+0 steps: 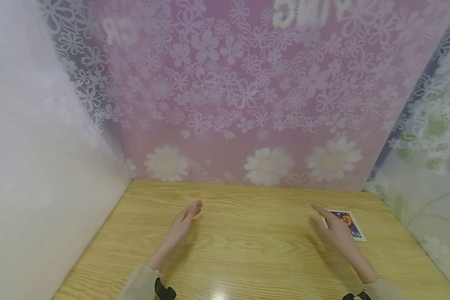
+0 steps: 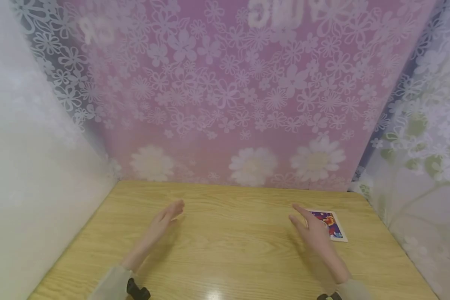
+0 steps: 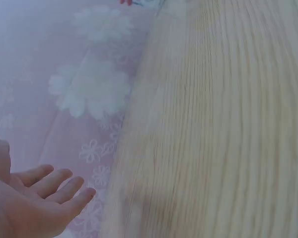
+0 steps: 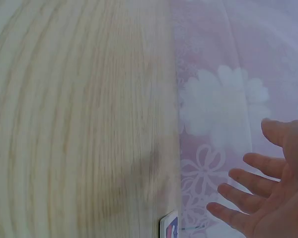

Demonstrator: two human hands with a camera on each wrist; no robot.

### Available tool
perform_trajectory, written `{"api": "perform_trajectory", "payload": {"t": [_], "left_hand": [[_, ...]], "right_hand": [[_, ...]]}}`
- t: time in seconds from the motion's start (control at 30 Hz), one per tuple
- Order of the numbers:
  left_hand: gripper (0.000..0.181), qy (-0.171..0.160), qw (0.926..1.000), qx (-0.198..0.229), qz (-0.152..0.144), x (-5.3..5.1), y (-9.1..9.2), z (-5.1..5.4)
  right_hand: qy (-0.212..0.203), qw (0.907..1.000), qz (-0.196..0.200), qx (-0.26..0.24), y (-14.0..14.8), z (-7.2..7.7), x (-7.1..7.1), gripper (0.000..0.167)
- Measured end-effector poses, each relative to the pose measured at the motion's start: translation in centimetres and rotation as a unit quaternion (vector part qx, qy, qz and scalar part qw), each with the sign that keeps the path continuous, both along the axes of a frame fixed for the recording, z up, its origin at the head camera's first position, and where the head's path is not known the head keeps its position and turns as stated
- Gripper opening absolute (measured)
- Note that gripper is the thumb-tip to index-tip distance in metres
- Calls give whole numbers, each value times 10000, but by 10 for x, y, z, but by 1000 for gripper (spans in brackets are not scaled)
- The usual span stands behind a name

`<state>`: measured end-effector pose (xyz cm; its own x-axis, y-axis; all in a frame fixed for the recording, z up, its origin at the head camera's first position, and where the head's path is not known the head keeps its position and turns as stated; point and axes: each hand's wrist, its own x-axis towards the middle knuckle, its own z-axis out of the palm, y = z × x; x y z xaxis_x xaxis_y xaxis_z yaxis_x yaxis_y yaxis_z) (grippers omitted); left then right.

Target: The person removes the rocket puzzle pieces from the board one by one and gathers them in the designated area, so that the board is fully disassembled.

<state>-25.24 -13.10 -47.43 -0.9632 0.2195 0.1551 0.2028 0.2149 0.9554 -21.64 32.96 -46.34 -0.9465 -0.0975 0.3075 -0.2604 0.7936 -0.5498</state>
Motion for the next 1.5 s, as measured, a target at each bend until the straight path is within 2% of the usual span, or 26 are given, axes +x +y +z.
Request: {"api": "perform_trajectory", "payload": {"t": [0.2,0.57,0.7,0.87,1.1,1.27,1.5], "left_hand": [[58,-212,9981,570,3,2,14,1],[59,-398,9961,676,-413,-1,42,-3],[58,-558,9940,823,-462,-2,54,-5],[58,-641,9922,927,-525,-4,69,-5],[65,-838,9838,1242,-987,-7,91,-5],[67,-1000,9792,1336,-1151,-8,106,-4],[63,-1114,9779,1346,-1149,-10,126,-5]], "right_hand": [[-219,9993,-111,-285,19,3,3,51],[-470,9964,-637,-316,56,-4,1,53],[-546,9950,-809,-197,68,-4,1,52],[-787,9913,-1051,-67,91,-6,-7,55],[-1208,9833,-1360,-113,119,-12,-13,58],[-1284,9817,-1404,-104,132,-12,-16,59],[-1293,9821,-1363,-99,142,-13,-24,54]]}}
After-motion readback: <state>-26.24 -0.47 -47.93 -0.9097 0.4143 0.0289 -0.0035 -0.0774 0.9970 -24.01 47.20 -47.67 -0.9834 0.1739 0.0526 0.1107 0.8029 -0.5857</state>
